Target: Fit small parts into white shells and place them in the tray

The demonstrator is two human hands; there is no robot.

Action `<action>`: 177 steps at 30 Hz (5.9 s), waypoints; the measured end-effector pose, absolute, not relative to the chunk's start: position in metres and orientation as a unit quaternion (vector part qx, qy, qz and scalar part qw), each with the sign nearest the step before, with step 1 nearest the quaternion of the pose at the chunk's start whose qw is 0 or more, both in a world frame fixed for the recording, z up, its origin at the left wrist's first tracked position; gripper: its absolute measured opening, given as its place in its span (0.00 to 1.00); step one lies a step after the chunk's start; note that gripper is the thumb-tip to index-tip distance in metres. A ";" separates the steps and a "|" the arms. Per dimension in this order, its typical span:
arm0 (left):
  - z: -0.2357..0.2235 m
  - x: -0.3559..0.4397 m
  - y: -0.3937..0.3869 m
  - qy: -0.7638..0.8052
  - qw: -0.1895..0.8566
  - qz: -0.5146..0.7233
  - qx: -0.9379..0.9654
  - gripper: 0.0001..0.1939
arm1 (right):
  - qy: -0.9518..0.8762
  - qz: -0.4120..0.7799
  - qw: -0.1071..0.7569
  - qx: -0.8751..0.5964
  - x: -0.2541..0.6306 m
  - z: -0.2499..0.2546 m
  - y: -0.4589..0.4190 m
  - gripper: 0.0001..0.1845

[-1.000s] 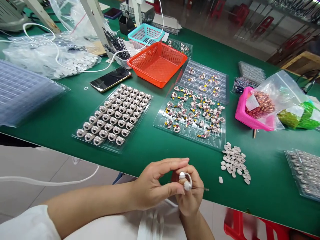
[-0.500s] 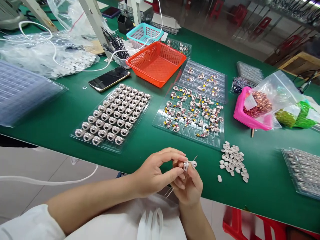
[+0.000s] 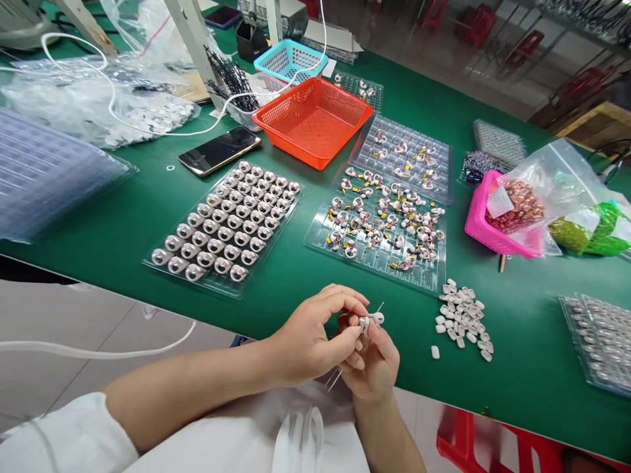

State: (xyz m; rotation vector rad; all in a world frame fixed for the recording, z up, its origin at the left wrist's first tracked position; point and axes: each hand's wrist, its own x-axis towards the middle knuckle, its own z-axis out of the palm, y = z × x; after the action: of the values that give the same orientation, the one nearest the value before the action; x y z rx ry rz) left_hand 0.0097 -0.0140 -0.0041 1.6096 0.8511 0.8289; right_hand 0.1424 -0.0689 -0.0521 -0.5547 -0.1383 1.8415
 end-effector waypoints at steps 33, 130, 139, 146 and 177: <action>-0.006 0.004 -0.011 0.348 0.549 0.379 0.658 0.09 | -0.207 0.626 0.600 -0.454 0.149 -0.038 -0.074 0.13; -0.015 -0.006 -0.018 0.303 0.432 0.409 0.745 0.09 | -0.740 -0.012 0.376 -0.557 0.168 -0.022 -0.074 0.08; -0.007 -0.005 -0.014 0.402 0.693 0.279 0.530 0.06 | -0.731 -0.050 0.393 -0.555 0.163 -0.030 -0.073 0.08; -0.014 -0.005 -0.002 0.367 0.861 0.157 0.314 0.14 | -0.704 0.106 0.459 -0.532 0.164 -0.034 -0.076 0.11; -0.007 -0.014 -0.017 0.382 0.676 0.212 0.594 0.19 | -0.786 0.076 0.392 -0.473 0.168 -0.039 -0.083 0.16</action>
State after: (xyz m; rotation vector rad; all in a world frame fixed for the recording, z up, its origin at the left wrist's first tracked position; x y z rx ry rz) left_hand -0.0143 -0.0167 -0.0074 1.3354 0.8591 0.4762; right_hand 0.1676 -0.0825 -0.0389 -1.2009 -1.9949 0.1927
